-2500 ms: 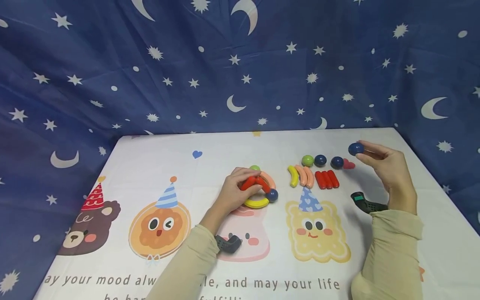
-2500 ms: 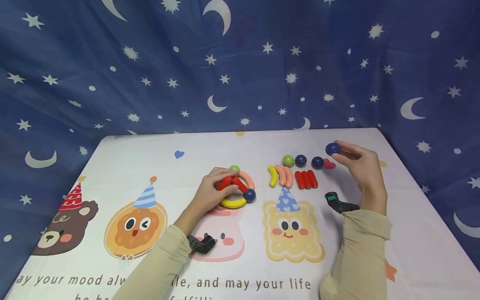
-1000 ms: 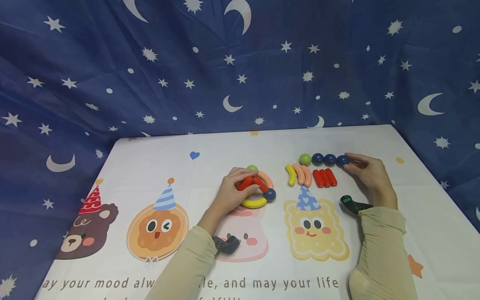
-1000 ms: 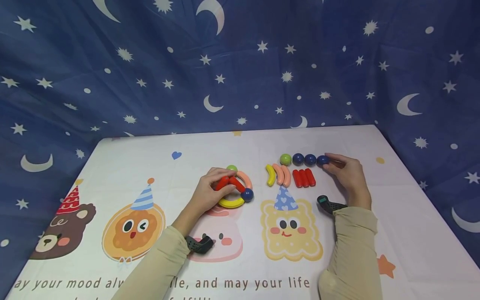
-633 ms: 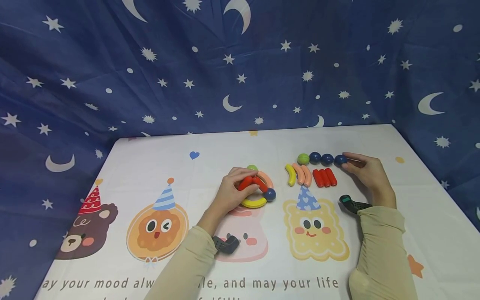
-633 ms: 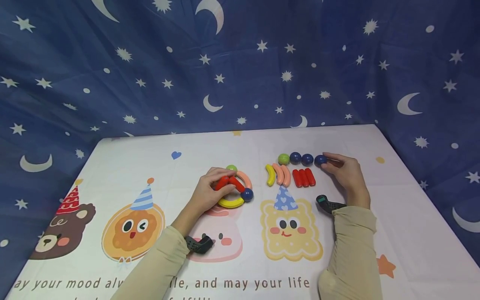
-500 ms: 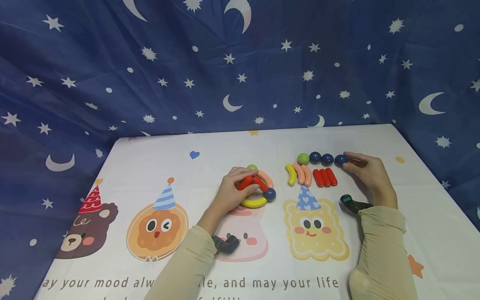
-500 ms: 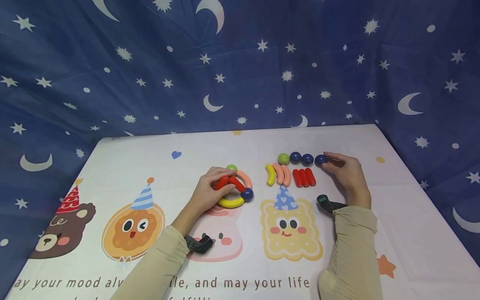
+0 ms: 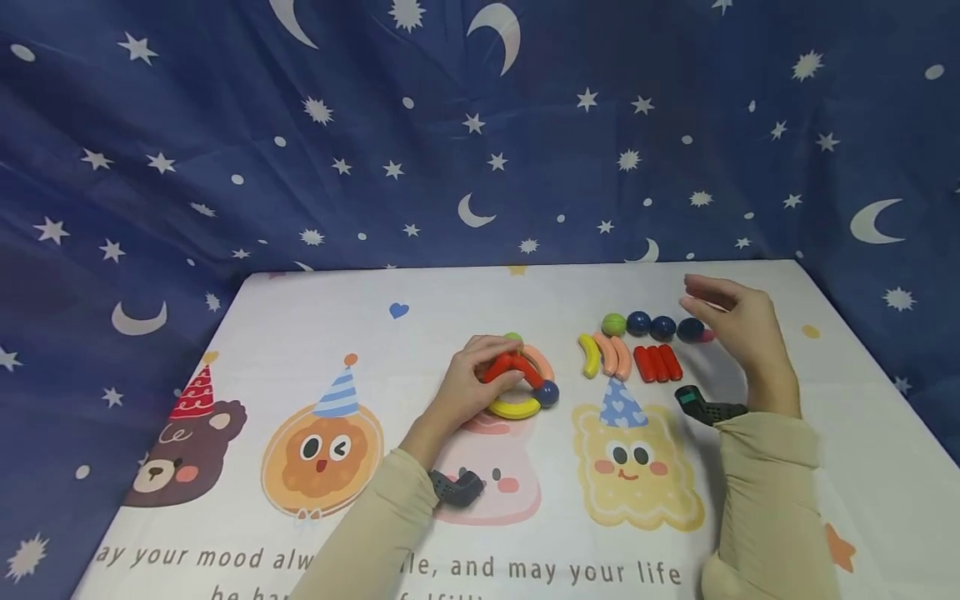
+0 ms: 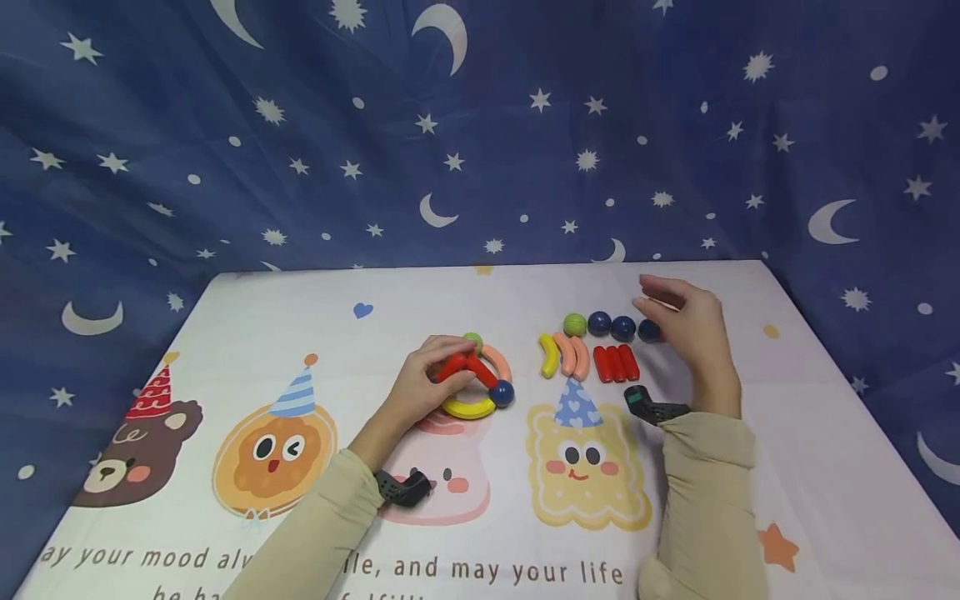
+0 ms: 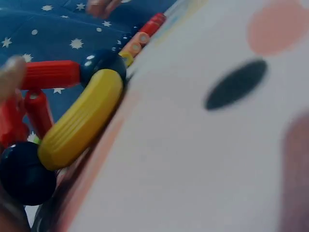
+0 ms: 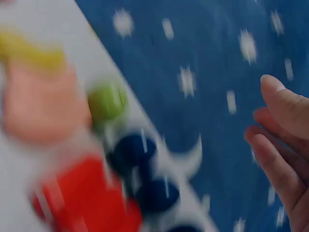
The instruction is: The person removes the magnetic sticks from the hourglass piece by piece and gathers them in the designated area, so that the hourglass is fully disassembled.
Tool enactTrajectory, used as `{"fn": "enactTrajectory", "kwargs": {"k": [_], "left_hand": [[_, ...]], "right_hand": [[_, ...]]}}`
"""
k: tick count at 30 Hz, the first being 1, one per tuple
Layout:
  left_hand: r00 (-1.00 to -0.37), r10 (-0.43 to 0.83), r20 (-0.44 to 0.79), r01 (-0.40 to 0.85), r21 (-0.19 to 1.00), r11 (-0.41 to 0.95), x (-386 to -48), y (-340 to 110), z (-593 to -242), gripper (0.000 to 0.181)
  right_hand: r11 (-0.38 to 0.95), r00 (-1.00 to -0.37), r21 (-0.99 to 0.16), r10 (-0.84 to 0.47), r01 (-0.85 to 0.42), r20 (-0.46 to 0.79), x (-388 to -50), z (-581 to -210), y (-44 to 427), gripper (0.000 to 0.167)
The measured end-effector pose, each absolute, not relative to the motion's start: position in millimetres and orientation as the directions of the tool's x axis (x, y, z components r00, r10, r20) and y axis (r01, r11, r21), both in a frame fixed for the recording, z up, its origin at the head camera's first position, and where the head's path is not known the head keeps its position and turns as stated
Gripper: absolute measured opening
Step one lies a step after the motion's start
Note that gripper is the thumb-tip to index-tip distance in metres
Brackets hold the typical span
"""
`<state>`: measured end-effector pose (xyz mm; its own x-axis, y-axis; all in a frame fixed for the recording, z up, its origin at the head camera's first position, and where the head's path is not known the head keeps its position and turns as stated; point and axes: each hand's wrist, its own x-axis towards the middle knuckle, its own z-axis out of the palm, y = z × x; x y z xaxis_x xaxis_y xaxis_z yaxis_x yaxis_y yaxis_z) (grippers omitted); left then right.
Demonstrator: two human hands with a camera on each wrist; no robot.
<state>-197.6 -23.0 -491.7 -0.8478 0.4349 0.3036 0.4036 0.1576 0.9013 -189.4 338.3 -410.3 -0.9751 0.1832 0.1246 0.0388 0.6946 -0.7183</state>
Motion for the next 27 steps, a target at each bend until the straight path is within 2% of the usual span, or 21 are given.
{"fn": "enactTrajectory", "kwargs": {"k": [4, 7, 13, 20, 27], "left_hand": [[-0.833, 0.429, 0.35, 0.452, 0.877, 0.163, -197, -35, -480, 0.035], [-0.826, 0.415, 0.382, 0.483, 0.859, 0.169, -195, -46, -467, 0.032], [-0.795, 0.5, 0.344, 0.486, 0.854, 0.185, -202, -56, -478, 0.027], [-0.806, 0.497, 0.321, 0.477, 0.849, 0.225, -208, -51, -490, 0.027], [-0.831, 0.494, 0.257, 0.428, 0.862, 0.271, -209, -55, -493, 0.025]], "right_hand": [[0.668, -0.98, -0.727, -0.011, -0.156, 0.2, -199, -404, 283, 0.04], [0.651, -0.962, -0.708, -0.186, -0.273, 0.2, -207, -412, 243, 0.037], [0.632, -0.844, -0.586, -0.502, -0.508, 0.19, -213, -439, 202, 0.037], [0.553, -0.728, -0.506, -0.635, -0.662, 0.258, -215, -449, 188, 0.034], [0.534, -0.692, -0.469, -0.666, -0.704, 0.279, -216, -457, 176, 0.025]]}}
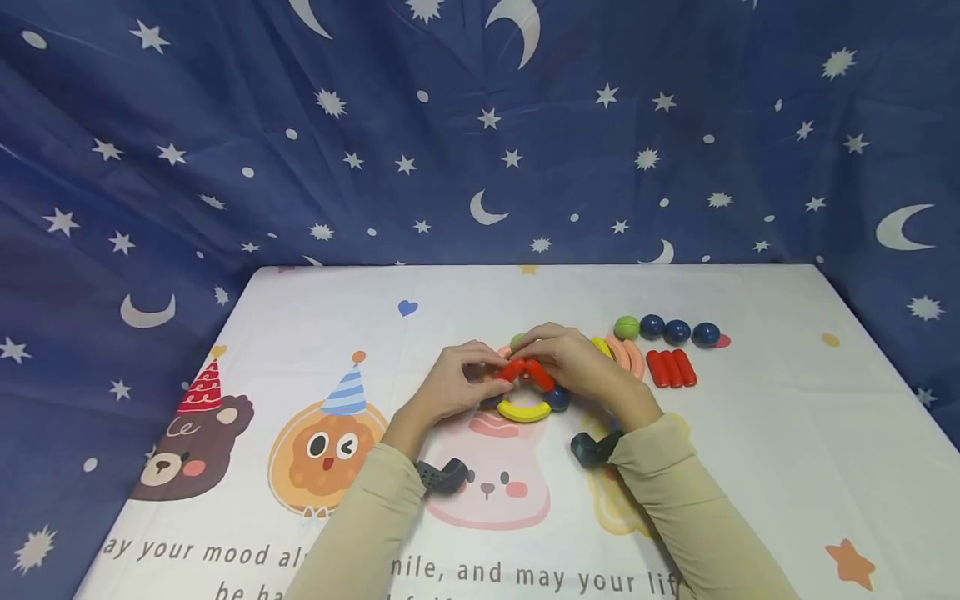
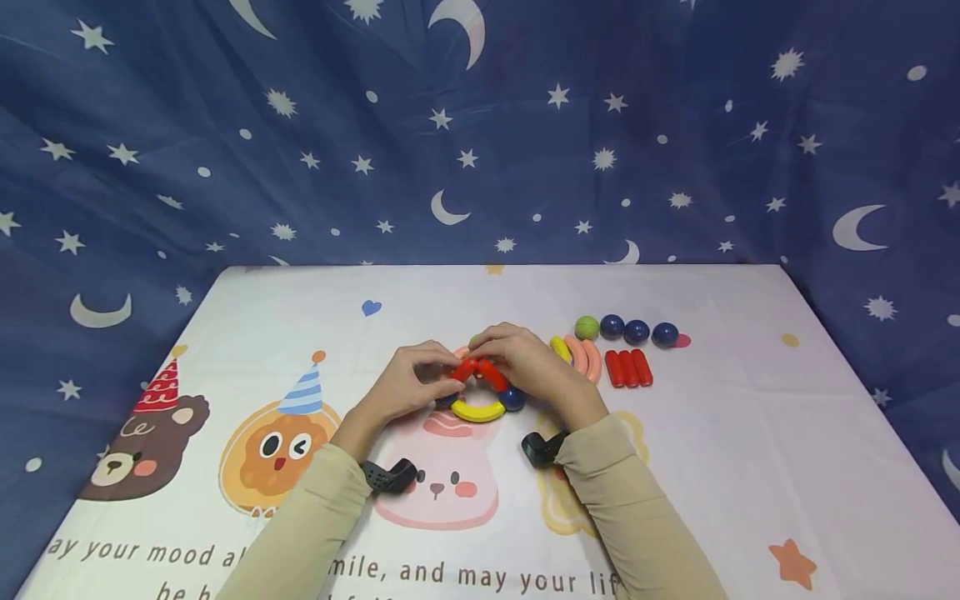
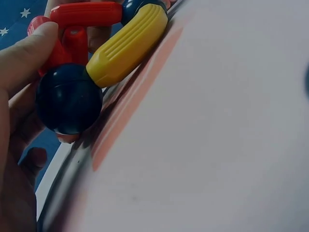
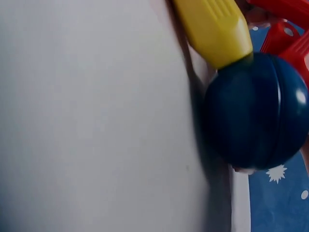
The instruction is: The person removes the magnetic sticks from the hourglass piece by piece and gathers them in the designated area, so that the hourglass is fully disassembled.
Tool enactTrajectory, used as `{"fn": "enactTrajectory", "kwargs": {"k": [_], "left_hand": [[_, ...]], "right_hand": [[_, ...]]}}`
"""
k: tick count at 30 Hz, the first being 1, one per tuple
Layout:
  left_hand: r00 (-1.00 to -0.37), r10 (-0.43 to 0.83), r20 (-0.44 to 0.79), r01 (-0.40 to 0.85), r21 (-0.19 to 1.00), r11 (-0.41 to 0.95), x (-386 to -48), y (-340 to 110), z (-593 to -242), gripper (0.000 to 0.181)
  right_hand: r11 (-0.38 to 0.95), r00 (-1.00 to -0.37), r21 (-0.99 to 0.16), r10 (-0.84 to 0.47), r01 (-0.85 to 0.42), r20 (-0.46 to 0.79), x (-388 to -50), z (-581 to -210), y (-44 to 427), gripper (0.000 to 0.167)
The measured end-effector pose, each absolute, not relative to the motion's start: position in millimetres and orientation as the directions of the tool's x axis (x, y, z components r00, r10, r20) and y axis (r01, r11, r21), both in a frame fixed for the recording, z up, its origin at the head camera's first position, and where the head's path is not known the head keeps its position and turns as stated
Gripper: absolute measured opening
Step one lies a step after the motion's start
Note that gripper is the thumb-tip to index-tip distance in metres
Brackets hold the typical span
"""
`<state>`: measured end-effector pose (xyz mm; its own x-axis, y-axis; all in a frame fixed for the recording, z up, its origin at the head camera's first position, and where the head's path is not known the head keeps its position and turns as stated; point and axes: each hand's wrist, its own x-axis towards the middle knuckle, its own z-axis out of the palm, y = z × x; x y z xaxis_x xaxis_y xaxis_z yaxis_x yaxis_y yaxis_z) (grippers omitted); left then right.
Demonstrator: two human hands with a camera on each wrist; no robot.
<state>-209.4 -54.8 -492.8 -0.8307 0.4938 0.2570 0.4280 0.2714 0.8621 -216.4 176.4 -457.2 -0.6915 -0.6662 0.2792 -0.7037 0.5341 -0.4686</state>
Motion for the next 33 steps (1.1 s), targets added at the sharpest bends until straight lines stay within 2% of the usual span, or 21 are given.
{"fn": "enactTrajectory", "kwargs": {"k": [9, 16, 26, 33], "left_hand": [[-0.822, 0.547, 0.158, 0.351, 0.897, 0.268, -210, -56, -495, 0.028], [-0.792, 0.604, 0.092, 0.327, 0.899, 0.292, -211, -61, -488, 0.033], [-0.809, 0.585, 0.058, 0.338, 0.86, 0.382, -210, -68, -485, 0.031], [-0.788, 0.615, -0.03, 0.314, 0.839, 0.443, -211, -75, -480, 0.041]], "right_hand": [[0.564, -0.73, -0.475, -0.602, -0.675, 0.323, -215, -463, 176, 0.023], [0.543, -0.769, -0.558, -0.543, -0.627, 0.337, -215, -465, 179, 0.025], [0.565, -0.871, -0.671, -0.4, -0.48, 0.286, -216, -463, 174, 0.023], [0.535, -0.946, -0.785, -0.256, -0.311, 0.2, -215, -459, 172, 0.027]]}}
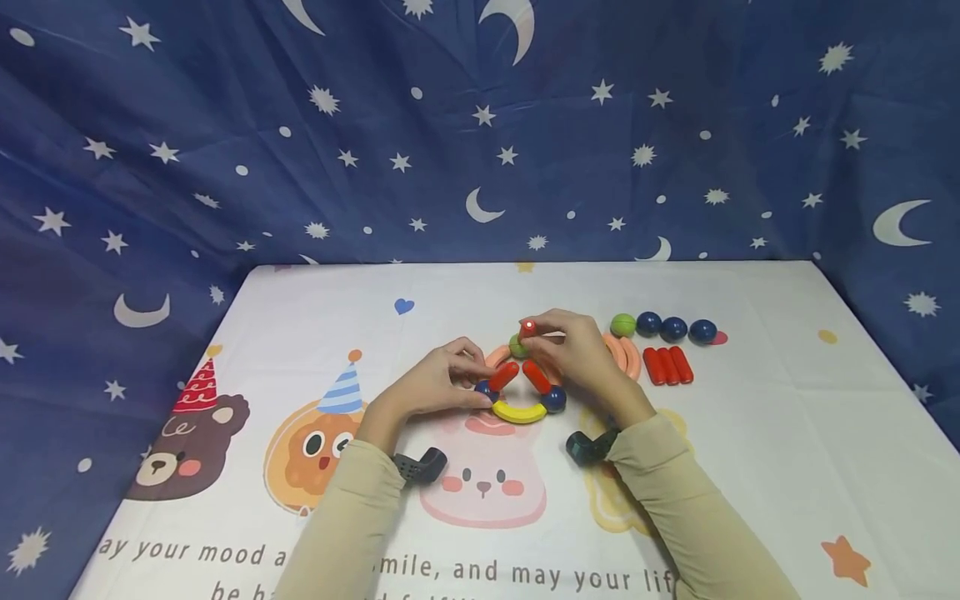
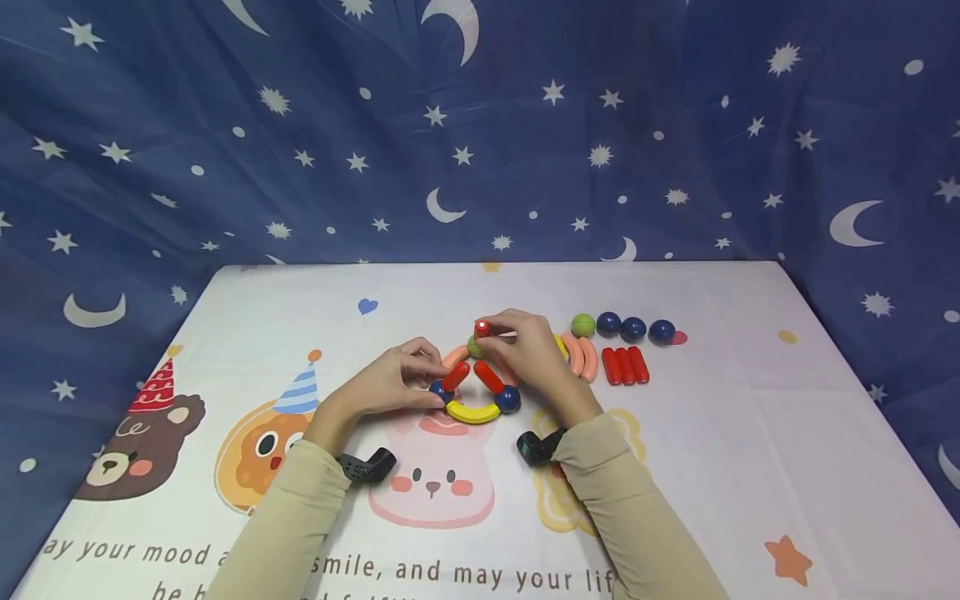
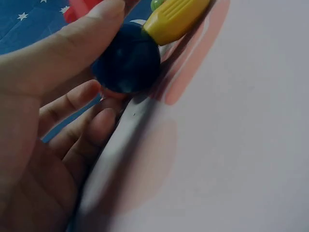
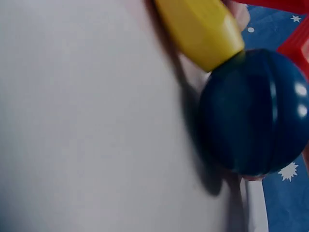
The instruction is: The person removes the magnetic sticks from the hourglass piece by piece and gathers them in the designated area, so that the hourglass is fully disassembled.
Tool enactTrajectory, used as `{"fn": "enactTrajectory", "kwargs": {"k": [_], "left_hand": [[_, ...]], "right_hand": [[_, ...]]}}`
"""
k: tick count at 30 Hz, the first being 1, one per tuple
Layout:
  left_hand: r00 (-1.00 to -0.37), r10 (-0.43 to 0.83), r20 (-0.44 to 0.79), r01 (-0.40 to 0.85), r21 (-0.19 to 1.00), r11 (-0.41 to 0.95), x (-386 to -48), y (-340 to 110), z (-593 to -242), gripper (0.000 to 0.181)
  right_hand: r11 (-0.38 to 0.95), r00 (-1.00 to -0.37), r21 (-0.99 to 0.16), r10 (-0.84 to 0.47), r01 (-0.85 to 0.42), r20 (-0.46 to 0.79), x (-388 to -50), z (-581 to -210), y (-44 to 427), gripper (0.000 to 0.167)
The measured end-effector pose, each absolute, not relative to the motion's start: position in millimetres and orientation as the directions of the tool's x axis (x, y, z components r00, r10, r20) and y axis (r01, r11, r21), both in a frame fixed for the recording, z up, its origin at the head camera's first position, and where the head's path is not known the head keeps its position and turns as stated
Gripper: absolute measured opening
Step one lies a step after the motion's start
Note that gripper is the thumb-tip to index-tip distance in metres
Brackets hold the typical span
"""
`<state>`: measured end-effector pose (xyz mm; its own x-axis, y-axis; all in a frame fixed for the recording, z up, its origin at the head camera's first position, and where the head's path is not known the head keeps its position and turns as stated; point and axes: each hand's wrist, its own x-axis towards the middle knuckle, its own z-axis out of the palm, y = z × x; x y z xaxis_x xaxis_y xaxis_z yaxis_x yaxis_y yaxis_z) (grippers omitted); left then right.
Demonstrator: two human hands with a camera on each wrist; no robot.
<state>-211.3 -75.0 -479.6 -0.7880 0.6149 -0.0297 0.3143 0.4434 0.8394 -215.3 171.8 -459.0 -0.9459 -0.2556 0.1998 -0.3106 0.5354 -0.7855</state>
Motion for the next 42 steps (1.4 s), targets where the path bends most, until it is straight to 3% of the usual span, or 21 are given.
{"fn": "enactTrajectory", "kwargs": {"k": [6, 17, 27, 37, 42], "left_hand": [[-0.78, 0.623, -0.049, 0.331, 0.813, 0.479, -212.3, -75.7, -480.0, 0.05], [-0.773, 0.632, -0.055, 0.372, 0.768, 0.521, -211.1, -73.8, -481.5, 0.075], [-0.759, 0.645, -0.081, 0.395, 0.732, 0.556, -209.2, -73.9, -477.0, 0.075], [-0.772, 0.629, -0.091, 0.372, 0.737, 0.564, -209.6, -74.6, -478.4, 0.075], [-0.782, 0.616, -0.099, 0.362, 0.732, 0.577, -210.2, -73.4, -480.0, 0.075]], "right_hand": [[0.529, -0.979, -0.827, -0.171, -0.188, 0.114, -215.6, -458.2, 173.7, 0.03], [0.528, -0.989, -0.841, -0.138, -0.116, 0.05, -215.1, -459.2, 176.5, 0.035], [0.526, -0.99, -0.847, -0.142, -0.071, -0.006, -216.9, -460.6, 178.7, 0.035], [0.384, -0.99, -0.923, -0.122, 0.025, -0.077, -219.8, -463.6, 181.1, 0.039], [0.373, -0.991, -0.926, -0.087, 0.063, -0.102, -218.8, -459.1, 181.6, 0.044]]}}
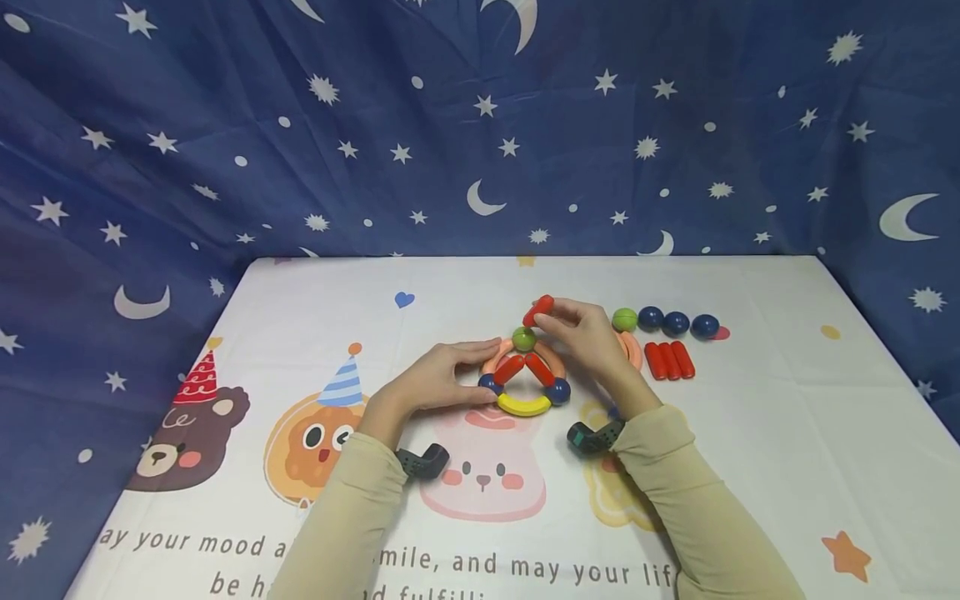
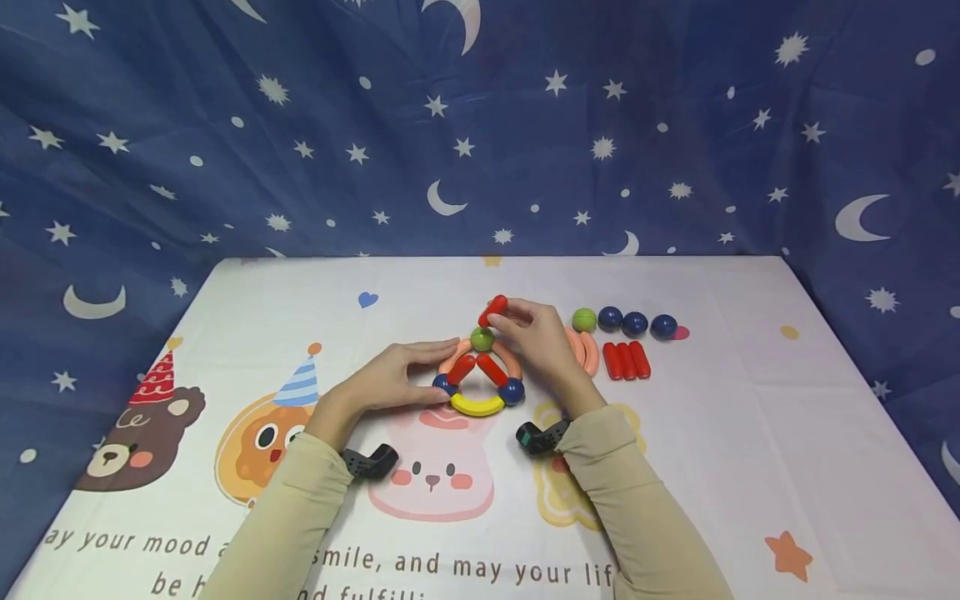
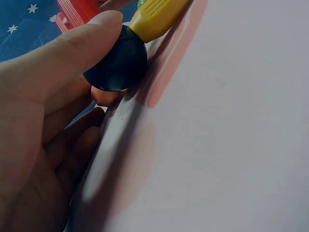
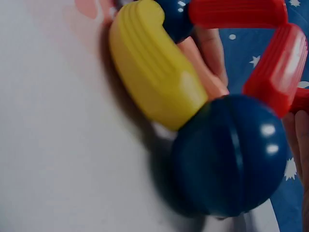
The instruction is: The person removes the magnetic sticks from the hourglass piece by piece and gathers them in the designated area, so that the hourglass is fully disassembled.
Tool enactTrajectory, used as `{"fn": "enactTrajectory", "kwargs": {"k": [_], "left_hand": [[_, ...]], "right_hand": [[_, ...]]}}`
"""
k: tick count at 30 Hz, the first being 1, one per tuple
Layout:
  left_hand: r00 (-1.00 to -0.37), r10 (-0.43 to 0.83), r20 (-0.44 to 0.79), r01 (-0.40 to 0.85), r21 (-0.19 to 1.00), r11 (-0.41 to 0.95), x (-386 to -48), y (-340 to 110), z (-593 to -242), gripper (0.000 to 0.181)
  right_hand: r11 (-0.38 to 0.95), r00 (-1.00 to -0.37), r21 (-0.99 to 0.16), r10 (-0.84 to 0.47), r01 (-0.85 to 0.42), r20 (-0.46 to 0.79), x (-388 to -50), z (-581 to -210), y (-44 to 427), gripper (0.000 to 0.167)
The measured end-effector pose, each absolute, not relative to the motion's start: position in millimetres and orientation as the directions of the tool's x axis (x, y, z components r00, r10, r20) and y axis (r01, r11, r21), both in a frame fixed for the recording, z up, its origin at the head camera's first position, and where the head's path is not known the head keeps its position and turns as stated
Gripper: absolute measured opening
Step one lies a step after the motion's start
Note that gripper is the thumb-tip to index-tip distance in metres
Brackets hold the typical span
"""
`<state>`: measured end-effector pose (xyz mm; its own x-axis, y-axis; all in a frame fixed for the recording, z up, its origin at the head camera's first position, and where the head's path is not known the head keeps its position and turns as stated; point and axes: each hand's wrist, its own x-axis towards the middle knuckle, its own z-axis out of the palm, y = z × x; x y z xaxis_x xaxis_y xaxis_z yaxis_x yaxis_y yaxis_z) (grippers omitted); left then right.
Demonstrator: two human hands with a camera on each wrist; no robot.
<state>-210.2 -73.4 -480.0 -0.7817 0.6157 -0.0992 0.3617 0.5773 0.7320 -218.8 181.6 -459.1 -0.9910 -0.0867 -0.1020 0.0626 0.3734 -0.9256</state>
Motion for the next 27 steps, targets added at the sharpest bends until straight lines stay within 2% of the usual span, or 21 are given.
{"fn": "enactTrajectory", "kwargs": {"k": [4, 11, 16, 20, 27], "left_hand": [[-0.78, 0.617, -0.102, 0.361, 0.733, 0.577, -212, -73, -479, 0.076], [-0.778, 0.621, -0.095, 0.361, 0.741, 0.566, -212, -74, -480, 0.077], [-0.788, 0.607, -0.105, 0.344, 0.742, 0.575, -211, -73, -482, 0.077], [-0.784, 0.612, -0.102, 0.35, 0.742, 0.572, -210, -73, -485, 0.078], [-0.775, 0.629, -0.058, 0.38, 0.753, 0.537, -212, -76, -483, 0.077]], "right_hand": [[0.386, -0.994, -0.921, -0.066, 0.056, -0.088, -218, -453, 187, 0.046], [0.375, -0.992, -0.926, -0.09, 0.047, -0.087, -217, -434, 203, 0.039], [0.508, -0.997, -0.861, -0.057, 0.023, -0.061, -214, -418, 229, 0.043], [0.635, -0.998, -0.772, -0.027, 0.021, -0.049, -206, -403, 264, 0.052], [0.788, -0.971, -0.599, -0.006, 0.142, -0.238, -188, -392, 337, 0.057]]}}
